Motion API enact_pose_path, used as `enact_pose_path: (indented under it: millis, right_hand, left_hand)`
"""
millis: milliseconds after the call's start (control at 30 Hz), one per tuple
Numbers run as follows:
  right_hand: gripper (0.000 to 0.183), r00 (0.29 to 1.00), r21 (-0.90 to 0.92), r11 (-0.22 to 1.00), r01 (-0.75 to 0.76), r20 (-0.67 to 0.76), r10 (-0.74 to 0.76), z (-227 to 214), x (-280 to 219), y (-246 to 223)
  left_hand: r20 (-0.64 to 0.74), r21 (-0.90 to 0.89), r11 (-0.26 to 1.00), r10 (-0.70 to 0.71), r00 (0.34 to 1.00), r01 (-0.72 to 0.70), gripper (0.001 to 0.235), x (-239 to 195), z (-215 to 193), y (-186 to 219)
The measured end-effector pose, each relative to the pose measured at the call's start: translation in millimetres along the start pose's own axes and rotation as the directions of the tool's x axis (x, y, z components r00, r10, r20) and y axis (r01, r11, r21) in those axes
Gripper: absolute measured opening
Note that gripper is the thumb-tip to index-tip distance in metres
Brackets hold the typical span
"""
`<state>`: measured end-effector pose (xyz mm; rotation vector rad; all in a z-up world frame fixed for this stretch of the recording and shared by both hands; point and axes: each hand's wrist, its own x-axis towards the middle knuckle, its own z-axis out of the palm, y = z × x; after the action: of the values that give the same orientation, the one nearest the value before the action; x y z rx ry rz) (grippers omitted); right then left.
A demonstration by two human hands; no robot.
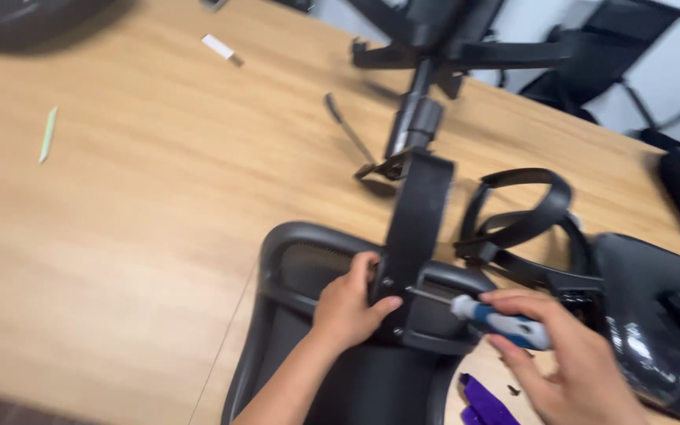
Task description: The person places a mesh chair backrest on the table, aligns a black metal mounting bracket against its rear, and inserts small screws into the bracket holes by hand. They then use a screwdriver to tighten the screws, steadying the backrest with the other hand, and reposition the backrest to continue fastening.
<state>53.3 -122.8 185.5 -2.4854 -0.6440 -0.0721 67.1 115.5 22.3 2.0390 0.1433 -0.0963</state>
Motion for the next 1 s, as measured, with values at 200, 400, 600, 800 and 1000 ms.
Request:
enact_pose_path:
  millis: [200, 400, 600, 800, 1000]
  right_hand:
    - [0.051, 0.998, -0.290, 0.956, -0.055, -0.010, 0.055, 2, -9, 3]
    - [0.051, 0.962, -0.304, 0.919, -0.252, -0.178, 0.205, 13, -11, -24]
    - [0.050, 0.984, -0.182, 0.983, -0.015, -0.176, -0.017, 9, 0, -30]
    - [0.038, 0.942, -0.295, 0.915, -0.275, -0.273, 0.194, 24, -13, -45]
    - [0.044, 0.965, -0.222, 0.974, 0.039, -0.245, -0.094, 35, -11, -49]
  left_hand:
    - [-0.011, -0.003, 0.996, 0.087, 0.996, -0.087, 0.071, -2, 0, 3]
    - [0.016, -0.034, 0.996, 0.079, 0.997, -0.078, 0.069, 0, -2, 5]
    - [0.123, 0.033, 0.996, 0.082, 0.989, -0.087, 0.073, 5, -6, 1]
    - [0.083, 0.044, 0.991, 0.125, 0.989, -0.129, 0.072, -1, -3, 0]
    - [0.042, 0.029, 0.989, 0.144, 0.989, -0.146, 0.073, -5, -2, -8]
